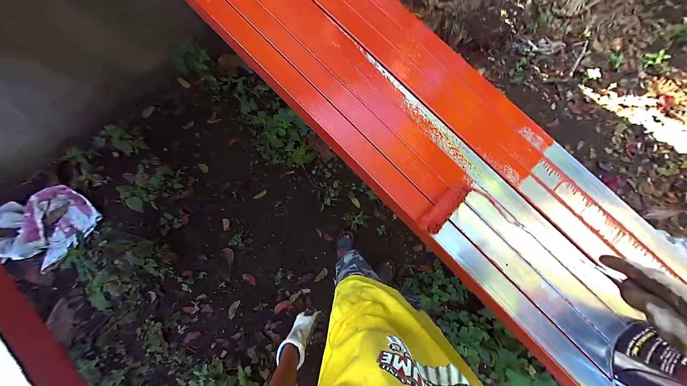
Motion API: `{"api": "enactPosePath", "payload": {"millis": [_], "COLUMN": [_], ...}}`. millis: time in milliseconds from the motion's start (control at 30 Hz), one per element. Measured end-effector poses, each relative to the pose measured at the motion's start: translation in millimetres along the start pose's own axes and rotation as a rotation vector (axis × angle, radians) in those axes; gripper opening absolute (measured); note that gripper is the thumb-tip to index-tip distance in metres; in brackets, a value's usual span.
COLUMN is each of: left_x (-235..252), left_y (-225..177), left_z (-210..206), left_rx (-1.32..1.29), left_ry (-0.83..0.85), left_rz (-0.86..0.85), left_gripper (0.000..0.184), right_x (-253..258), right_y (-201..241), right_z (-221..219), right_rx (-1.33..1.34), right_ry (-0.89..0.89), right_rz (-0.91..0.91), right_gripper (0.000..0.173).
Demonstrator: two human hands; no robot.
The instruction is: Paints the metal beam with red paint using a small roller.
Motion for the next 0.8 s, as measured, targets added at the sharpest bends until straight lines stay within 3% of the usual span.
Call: {"api": "enactPosePath", "payload": {"millis": [67, 100, 167, 200, 267, 333, 500, 633, 800], "left_x": [-7.7, -11.0, -12.3, -10.3, -1.9, 4.9, 9.4, 22.8, 27.8], "left_y": [12.7, 18.4, 29.8, 35.7, 48.4, 55.1, 36.2, 15.2, -5.8], "left_z": [-7.6, -9.4, -9.1, -7.1, -2.1, 2.3, 16.9, 24.4, 39.0], "left_rx": [-0.043, -0.092, -0.186, -0.218, -0.262, -0.286, -0.283, -0.321, -0.353], "left_ry": [0.022, 0.030, 0.016, 0.002, -0.022, -0.026, -0.020, -0.020, -0.038], "left_rz": [0.016, 0.033, 0.068, 0.083, 0.116, 0.148, 0.167, 0.158, 0.146], "left_gripper": [0.043, 0.041, 0.038, 0.037, 0.038, 0.039, 0.038, 0.039, 0.038], "right_x": [31.2, 54.0, 95.0, 107.0, 116.0, 127.2, 194.8, 236.1, 297.2], "right_y": [-30.7, -67.0, -103.5, -90.8, -19.7, 46.9, 125.0, 210.1, 279.5], "right_z": [-5.3, -16.1, -16.5, -6.4, 23.2, 46.8, 70.9, 92.2, 105.5], "right_rx": [-0.043, -0.065, -0.102, -0.096, -0.045, -0.056, -0.204, -0.127, -0.077], "right_ry": [-0.156, -0.294, -0.344, -0.268, -0.118, -0.081, -0.146, -0.109, -0.137], "right_rz": [0.034, 0.139, 0.225, 0.199, 0.089, 0.007, 0.128, 0.086, 0.081], "right_gripper": [0.049, 0.048, 0.044, 0.043, 0.043, 0.040, 0.034, 0.035, 0.036]}}
Point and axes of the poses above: each hand's wrist, its own x-axis towards the middle knuckle, its own z-axis out of the back of the hand, y = z × x, the point moved 1 cm from there along x, towards the middle knuckle, and after that the axes turned 8 degrees about -y, right-handed, at the moved point
